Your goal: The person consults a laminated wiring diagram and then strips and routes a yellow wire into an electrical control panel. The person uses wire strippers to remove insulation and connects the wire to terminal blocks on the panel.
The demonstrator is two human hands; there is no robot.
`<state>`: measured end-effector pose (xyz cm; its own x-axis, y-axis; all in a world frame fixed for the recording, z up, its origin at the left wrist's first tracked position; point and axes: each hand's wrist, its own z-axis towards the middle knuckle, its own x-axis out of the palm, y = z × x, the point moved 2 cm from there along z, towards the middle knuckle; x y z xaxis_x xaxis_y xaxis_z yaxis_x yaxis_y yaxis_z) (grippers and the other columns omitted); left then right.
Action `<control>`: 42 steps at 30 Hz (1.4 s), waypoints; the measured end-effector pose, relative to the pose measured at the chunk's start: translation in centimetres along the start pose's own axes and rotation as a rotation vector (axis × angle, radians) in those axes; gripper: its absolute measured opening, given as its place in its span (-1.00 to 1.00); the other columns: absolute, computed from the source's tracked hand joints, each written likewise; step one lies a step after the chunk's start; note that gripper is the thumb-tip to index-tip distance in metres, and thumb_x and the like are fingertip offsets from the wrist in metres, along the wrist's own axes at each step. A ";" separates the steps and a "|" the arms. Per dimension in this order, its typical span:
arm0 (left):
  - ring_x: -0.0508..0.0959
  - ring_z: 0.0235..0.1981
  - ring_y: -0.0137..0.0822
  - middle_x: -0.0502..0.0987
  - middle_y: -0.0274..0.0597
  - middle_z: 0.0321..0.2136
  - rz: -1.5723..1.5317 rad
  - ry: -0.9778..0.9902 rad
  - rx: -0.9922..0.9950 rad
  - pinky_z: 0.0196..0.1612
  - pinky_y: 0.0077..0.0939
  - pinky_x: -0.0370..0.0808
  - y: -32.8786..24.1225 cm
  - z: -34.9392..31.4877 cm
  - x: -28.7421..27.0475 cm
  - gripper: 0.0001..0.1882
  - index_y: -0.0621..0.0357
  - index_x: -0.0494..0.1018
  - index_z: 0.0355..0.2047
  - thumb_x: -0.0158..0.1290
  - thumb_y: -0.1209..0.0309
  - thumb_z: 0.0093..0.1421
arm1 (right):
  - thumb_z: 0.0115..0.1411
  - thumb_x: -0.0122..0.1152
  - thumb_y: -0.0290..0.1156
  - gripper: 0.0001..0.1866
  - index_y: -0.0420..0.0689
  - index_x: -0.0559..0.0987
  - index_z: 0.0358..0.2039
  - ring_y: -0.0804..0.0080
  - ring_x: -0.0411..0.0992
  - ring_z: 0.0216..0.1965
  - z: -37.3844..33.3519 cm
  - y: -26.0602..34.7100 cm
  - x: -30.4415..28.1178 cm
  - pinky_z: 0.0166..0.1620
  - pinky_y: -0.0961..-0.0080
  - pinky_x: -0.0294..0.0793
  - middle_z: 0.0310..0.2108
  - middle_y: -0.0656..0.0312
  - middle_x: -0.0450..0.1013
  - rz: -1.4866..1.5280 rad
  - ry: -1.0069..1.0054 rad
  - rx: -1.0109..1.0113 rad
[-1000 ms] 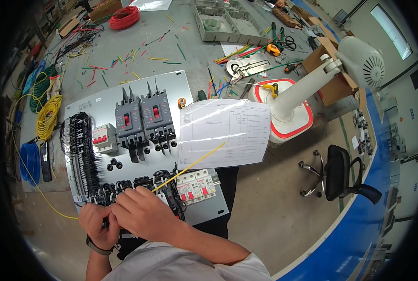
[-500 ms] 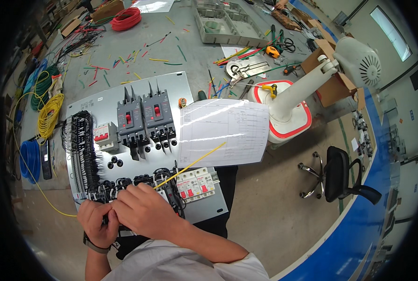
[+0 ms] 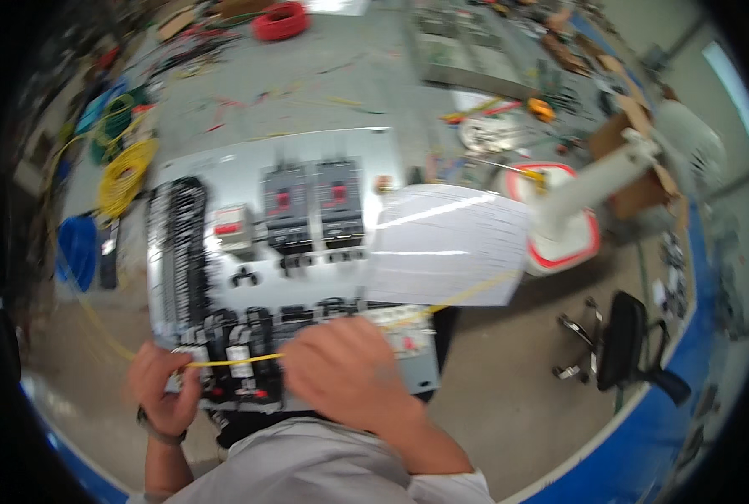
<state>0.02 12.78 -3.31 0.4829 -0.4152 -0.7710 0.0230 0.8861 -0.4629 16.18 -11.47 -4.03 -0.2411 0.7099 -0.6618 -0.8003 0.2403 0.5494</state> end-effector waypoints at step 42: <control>0.54 -0.52 -0.14 0.62 -0.22 -0.48 -0.104 -0.015 -0.074 -0.43 -0.27 0.41 4.3 -0.4 0.9 -0.82 0.14 0.64 -0.33 0.36 0.53 0.03 | -0.01 0.45 -0.60 -0.80 -0.12 0.70 -0.32 0.21 0.49 -0.28 -0.8 -2.7 2.0 -0.13 0.27 0.37 -0.34 0.24 0.57 -0.082 -0.092 0.191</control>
<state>0.22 16.15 -6.14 0.4944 -0.5006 -0.7107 0.0088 0.8204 -0.5717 17.38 -11.22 -7.29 -0.1215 0.7377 -0.6641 -0.6944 0.4149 0.5880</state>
